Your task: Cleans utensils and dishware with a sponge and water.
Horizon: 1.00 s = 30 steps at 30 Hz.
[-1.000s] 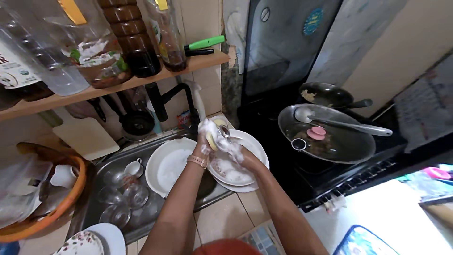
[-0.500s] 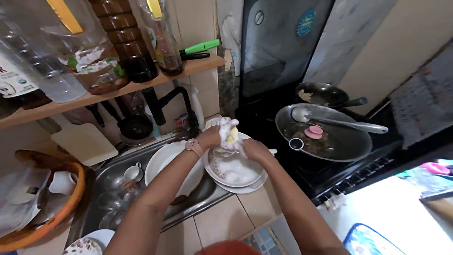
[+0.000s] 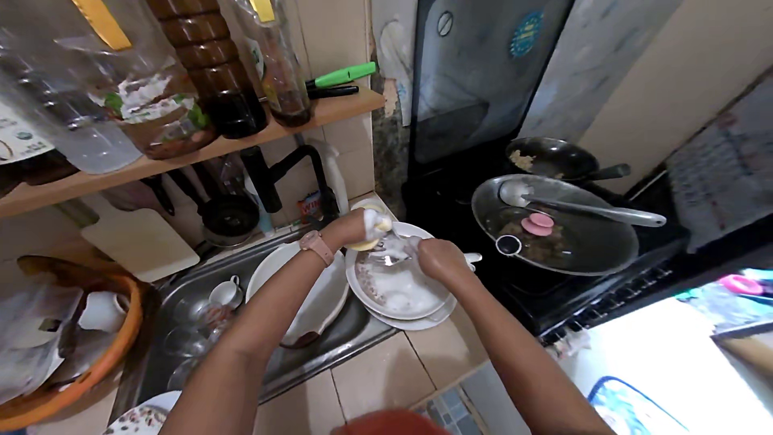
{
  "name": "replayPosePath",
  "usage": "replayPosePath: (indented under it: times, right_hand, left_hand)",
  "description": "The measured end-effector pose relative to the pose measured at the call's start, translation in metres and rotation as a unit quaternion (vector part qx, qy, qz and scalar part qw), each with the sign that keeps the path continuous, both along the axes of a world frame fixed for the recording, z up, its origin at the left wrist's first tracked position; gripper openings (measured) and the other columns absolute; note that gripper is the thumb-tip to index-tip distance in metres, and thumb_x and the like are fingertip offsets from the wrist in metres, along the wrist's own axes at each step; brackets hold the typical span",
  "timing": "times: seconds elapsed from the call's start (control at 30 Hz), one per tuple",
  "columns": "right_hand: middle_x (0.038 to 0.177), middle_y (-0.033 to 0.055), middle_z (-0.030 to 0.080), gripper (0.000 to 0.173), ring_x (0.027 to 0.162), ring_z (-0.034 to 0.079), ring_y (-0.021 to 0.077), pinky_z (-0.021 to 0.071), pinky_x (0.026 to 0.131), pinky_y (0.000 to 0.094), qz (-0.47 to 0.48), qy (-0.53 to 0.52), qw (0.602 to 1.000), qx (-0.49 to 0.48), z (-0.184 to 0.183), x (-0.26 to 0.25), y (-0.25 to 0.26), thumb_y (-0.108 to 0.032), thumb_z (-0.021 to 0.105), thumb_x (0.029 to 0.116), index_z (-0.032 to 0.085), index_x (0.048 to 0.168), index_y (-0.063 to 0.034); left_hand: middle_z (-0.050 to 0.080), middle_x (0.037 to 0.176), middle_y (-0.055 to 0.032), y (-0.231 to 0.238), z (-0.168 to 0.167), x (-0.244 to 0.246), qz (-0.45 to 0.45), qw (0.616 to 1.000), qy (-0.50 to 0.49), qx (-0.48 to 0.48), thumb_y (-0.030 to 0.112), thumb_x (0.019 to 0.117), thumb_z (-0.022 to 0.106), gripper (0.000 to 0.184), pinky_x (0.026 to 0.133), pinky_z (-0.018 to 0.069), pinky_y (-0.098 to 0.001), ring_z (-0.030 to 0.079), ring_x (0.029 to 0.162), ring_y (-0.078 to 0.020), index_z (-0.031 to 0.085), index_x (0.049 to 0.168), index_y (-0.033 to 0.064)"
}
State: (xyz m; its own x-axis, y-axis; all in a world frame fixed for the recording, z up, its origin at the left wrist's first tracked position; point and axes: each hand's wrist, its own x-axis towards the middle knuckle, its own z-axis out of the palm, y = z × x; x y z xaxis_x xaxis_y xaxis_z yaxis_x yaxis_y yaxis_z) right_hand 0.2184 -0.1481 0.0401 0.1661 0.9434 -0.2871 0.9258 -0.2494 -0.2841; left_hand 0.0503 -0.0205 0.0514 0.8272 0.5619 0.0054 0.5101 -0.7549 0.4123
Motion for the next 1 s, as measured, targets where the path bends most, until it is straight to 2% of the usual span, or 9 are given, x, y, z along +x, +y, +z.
replayPosePath:
  times: [0.1, 0.2, 0.3, 0.4, 0.6, 0.7, 0.8, 0.9, 1.0]
  right_hand:
    - [0.127, 0.0295, 0.064, 0.034, 0.123, 0.060, 0.0455, 0.0459, 0.100, 0.0625, -0.081, 0.019, 0.997, 0.001, -0.003, -0.002, -0.004, -0.016, 0.045, 0.1084, 0.062, 0.127, 0.0073]
    - [0.130, 0.0302, 0.063, 0.043, 0.126, 0.059, 0.0442, 0.0441, 0.106, 0.0590, -0.154, 0.091, 0.982, 0.066, -0.023, 0.009, -0.003, -0.026, 0.043, 0.1110, 0.056, 0.138, 0.0049]
    - [0.132, 0.0321, 0.061, 0.042, 0.128, 0.058, 0.0441, 0.0423, 0.111, 0.0550, -0.164, 0.164, 0.963, 0.136, -0.040, 0.001, 0.000, -0.018, 0.045, 0.1099, 0.050, 0.143, 0.0071]
    - [0.131, 0.0336, 0.060, 0.041, 0.127, 0.058, 0.0442, 0.0430, 0.111, 0.0526, -0.161, 0.193, 0.955, 0.158, -0.043, -0.022, 0.003, -0.005, 0.050, 0.1044, 0.049, 0.142, 0.0117]
    - [0.130, 0.0331, 0.061, 0.042, 0.125, 0.060, 0.0444, 0.0435, 0.110, 0.0521, -0.106, 0.180, 0.969, 0.132, -0.054, -0.030, 0.000, -0.007, 0.049, 0.1061, 0.047, 0.144, 0.0107]
    - [0.129, 0.0325, 0.062, 0.040, 0.124, 0.061, 0.0443, 0.0442, 0.109, 0.0526, -0.111, 0.193, 0.964, 0.145, -0.061, -0.024, -0.001, -0.010, 0.044, 0.1087, 0.047, 0.144, 0.0095]
    - [0.123, 0.0332, 0.064, 0.037, 0.115, 0.065, 0.0408, 0.0477, 0.105, 0.0491, -0.141, 0.287, 0.914, 0.248, -0.072, -0.017, 0.001, -0.008, 0.045, 0.1083, 0.052, 0.137, 0.0136]
    - [0.093, 0.0139, 0.062, 0.025, 0.079, 0.061, 0.0138, 0.0543, 0.074, 0.0305, -0.166, 0.433, 0.831, 0.306, -0.078, -0.023, 0.012, -0.004, 0.047, 0.1057, 0.056, 0.124, 0.0097]
    - [0.109, 0.0147, 0.065, 0.029, 0.095, 0.063, 0.0128, 0.0550, 0.085, 0.0321, -0.165, 0.533, 0.769, 0.313, -0.070, -0.032, 0.017, -0.002, 0.051, 0.1036, 0.054, 0.130, 0.0073]
  left_hand:
    - [0.067, 0.119, -0.0274, -0.013, -0.009, -0.007, 0.126, 0.986, -0.111, -0.012, 0.013, 0.1011, 0.063, 0.027, 0.098, 0.0504, -0.0581, 0.065, 0.110, -0.0434, 0.065, 0.122, -0.0044]
    - [0.063, 0.127, -0.0239, -0.002, -0.041, -0.005, 0.191, 0.922, -0.306, -0.143, 0.016, 0.1050, 0.057, 0.036, 0.093, 0.0516, -0.0496, 0.063, 0.108, -0.0333, 0.056, 0.137, -0.0006]
    - [0.065, 0.112, -0.0105, -0.011, -0.068, 0.017, 0.201, 0.835, -0.361, -0.365, 0.027, 0.1077, 0.051, 0.042, 0.076, 0.0555, -0.0336, 0.063, 0.087, -0.0152, 0.046, 0.146, 0.0103]
    - [0.066, 0.102, -0.0105, -0.041, -0.076, 0.040, 0.201, 0.770, -0.397, -0.458, 0.012, 0.1017, 0.061, 0.043, 0.073, 0.0569, -0.0316, 0.065, 0.080, -0.0140, 0.047, 0.142, 0.0036]
    - [0.064, 0.114, -0.0204, -0.030, -0.059, 0.017, 0.256, 0.883, -0.279, -0.278, 0.012, 0.1006, 0.064, 0.038, 0.084, 0.0524, -0.0402, 0.061, 0.094, -0.0227, 0.055, 0.134, -0.0034]
    - [0.061, 0.123, -0.0237, -0.022, -0.062, -0.004, 0.283, 0.862, -0.342, -0.246, 0.013, 0.1018, 0.062, 0.041, 0.087, 0.0518, -0.0452, 0.061, 0.101, -0.0282, 0.052, 0.138, -0.0022]
    - [0.064, 0.108, -0.0104, -0.019, -0.069, -0.006, 0.282, 0.803, -0.391, -0.350, 0.011, 0.1035, 0.057, 0.031, 0.077, 0.0531, -0.0324, 0.060, 0.087, -0.0136, 0.054, 0.133, 0.0021]
    - [0.065, 0.095, -0.0071, -0.042, -0.085, 0.006, 0.209, 0.799, -0.319, -0.465, 0.012, 0.1037, 0.056, 0.026, 0.074, 0.0553, -0.0300, 0.063, 0.079, -0.0106, 0.057, 0.126, -0.0004]
    - [0.066, 0.108, -0.0138, -0.063, -0.093, 0.017, 0.179, 0.827, -0.275, -0.457, 0.018, 0.1045, 0.057, 0.036, 0.085, 0.0551, -0.0335, 0.064, 0.092, -0.0147, 0.055, 0.133, -0.0039]
